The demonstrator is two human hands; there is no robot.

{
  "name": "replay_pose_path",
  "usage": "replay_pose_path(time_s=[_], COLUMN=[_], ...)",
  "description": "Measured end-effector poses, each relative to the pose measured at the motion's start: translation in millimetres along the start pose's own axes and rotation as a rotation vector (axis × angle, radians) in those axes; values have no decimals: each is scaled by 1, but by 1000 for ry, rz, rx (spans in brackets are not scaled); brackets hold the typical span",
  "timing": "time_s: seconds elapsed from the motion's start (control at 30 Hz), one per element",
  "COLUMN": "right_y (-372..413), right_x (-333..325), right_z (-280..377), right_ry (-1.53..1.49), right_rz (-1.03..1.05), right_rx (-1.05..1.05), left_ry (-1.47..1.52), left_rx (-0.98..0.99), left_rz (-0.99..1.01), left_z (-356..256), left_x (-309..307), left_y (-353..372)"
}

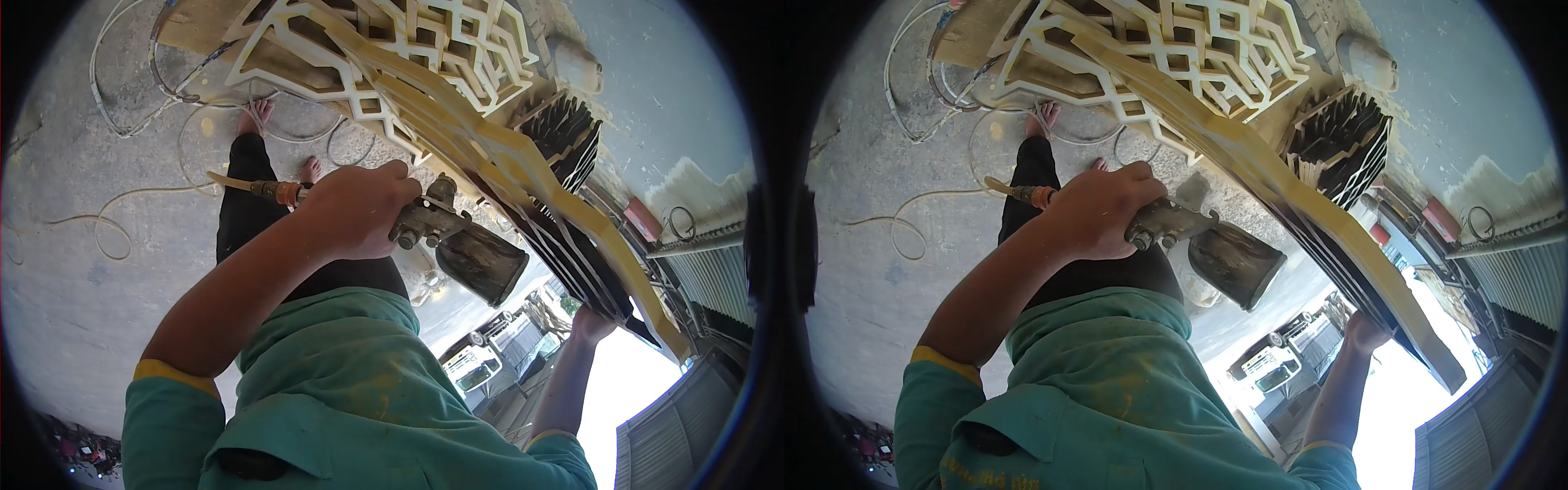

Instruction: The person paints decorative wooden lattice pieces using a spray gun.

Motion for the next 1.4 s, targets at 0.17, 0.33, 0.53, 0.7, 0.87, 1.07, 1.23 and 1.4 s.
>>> replay_pose_path(time_s=[0.17,0.33,0.53,0.7,0.87,1.07,1.23,1.4], right_y=[-7,-14,-26,-26,-47,-40,-38,-49], right_x=[42,71,61,67,25,23,16,-1], right_z=[31,47,30,27,11,23,25,29], right_ry=[-24,138,56,34,-112,-109,-66,-36], right_rz=[95,133,117,74,130,344,356,413], right_rx=[2,-122,-190,-141,-131,-198,-200,-169], left_ry=[42,48,-144,-124,-6,40,-4,20], left_rx=[91,110,-97,-25,99,77,-67,-18], left_rz=[-47,-96,-207,-476,-575,-498,-494,-597], left_z=[-9,-21,-8,20,17,16,48,65], left_x=[-4,23,37,72,95,99,101,106], left_y=[4,-8,29,64,63,39,52,60])
Point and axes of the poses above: each hand's wrist, its own y-axis away from the middle knuckle, its own x-axis out of the palm, z = x × y, the point moved 2 cm from there along -y, towards the middle knuckle, and after that the axes turned 1 degree about x, right-handed, at the moved point
